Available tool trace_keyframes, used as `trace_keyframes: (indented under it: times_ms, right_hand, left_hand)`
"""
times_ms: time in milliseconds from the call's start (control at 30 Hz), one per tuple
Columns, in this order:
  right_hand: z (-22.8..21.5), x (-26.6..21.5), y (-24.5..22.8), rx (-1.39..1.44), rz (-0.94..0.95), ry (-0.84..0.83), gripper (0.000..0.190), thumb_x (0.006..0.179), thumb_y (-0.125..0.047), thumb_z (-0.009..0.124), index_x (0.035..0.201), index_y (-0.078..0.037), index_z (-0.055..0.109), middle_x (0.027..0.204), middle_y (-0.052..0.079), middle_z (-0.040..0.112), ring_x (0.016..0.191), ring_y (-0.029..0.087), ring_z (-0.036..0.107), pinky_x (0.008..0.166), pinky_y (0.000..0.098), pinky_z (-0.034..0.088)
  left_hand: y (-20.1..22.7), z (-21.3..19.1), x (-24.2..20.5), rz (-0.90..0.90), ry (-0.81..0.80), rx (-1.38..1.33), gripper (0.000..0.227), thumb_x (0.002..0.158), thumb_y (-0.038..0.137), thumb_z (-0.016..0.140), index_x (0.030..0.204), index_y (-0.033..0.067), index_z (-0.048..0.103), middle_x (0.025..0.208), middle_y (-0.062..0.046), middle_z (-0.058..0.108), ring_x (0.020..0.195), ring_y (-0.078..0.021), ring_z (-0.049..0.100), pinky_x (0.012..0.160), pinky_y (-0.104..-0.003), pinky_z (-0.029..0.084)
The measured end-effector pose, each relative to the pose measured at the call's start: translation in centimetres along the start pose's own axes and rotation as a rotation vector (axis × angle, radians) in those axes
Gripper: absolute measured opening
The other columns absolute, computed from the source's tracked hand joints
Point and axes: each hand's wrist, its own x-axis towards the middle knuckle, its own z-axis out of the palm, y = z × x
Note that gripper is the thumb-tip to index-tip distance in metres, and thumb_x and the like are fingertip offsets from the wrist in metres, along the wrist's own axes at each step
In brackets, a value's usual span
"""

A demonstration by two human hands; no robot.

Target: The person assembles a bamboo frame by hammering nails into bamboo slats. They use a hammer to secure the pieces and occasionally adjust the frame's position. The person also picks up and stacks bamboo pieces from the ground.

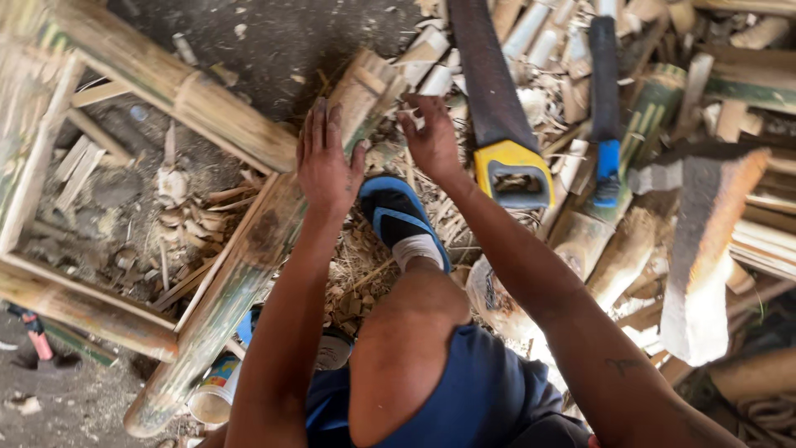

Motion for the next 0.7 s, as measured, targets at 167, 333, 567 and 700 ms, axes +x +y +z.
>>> trace_keyframes:
  times_ms: [167, 333, 567, 700]
  right_hand:
    - [-2.2, -4.1, 0.7, 0.064, 0.155, -0.165, 0.02, 0.101, -0.016, 0.069, 0.119, -0.008, 0.07, 0.103, 0.014, 0.072, 0.085, 0.026, 0.074, 0.073, 0.0382, 0.062]
    - [-3.9, -5.3, 0.3, 0.091, 0.137, -0.285, 0.02, 0.097, -0.013, 0.07, 0.117, -0.01, 0.071, 0.105, 0.014, 0.075, 0.086, 0.026, 0.075, 0.075, 0.0412, 0.061]
    - [-4.4, 4.9, -11.8, 0.152, -0.484, -0.626, 0.022, 0.104, -0.002, 0.059, 0.125, -0.004, 0.067, 0.114, 0.018, 0.073, 0.094, 0.025, 0.075, 0.076, 0.0357, 0.062]
    - [-4.9, 8.5, -25.3, -0.05, -0.731, -0.71, 0.019, 0.107, -0.013, 0.071, 0.125, -0.006, 0.072, 0.107, 0.017, 0.075, 0.077, 0.025, 0.071, 0.071, 0.0376, 0.057]
  left_hand:
    - [2.8, -2.2, -0.1, 0.053, -0.204, -0.181, 0.051, 0.097, 0.026, 0.071, 0.144, 0.0102, 0.059, 0.162, -0.008, 0.045, 0.139, -0.0333, 0.055, 0.11, -0.047, 0.051]
    - [3.3, -5.4, 0.2, 0.065, -0.369, -0.174, 0.045, 0.094, 0.024, 0.07, 0.136, 0.0107, 0.063, 0.157, -0.011, 0.045, 0.127, -0.0335, 0.059, 0.103, -0.05, 0.05]
    - [-3.9, -18.2, 1.8, 0.057, -0.305, 0.09, 0.043, 0.097, 0.026, 0.07, 0.134, 0.0065, 0.061, 0.133, -0.019, 0.061, 0.108, -0.0395, 0.066, 0.087, -0.054, 0.057]
    - [-8.2, -27.8, -0.8, -0.174, -0.396, 0.209, 0.04, 0.1, 0.03, 0.069, 0.13, 0.0053, 0.062, 0.121, -0.019, 0.067, 0.104, -0.0373, 0.068, 0.086, -0.051, 0.058]
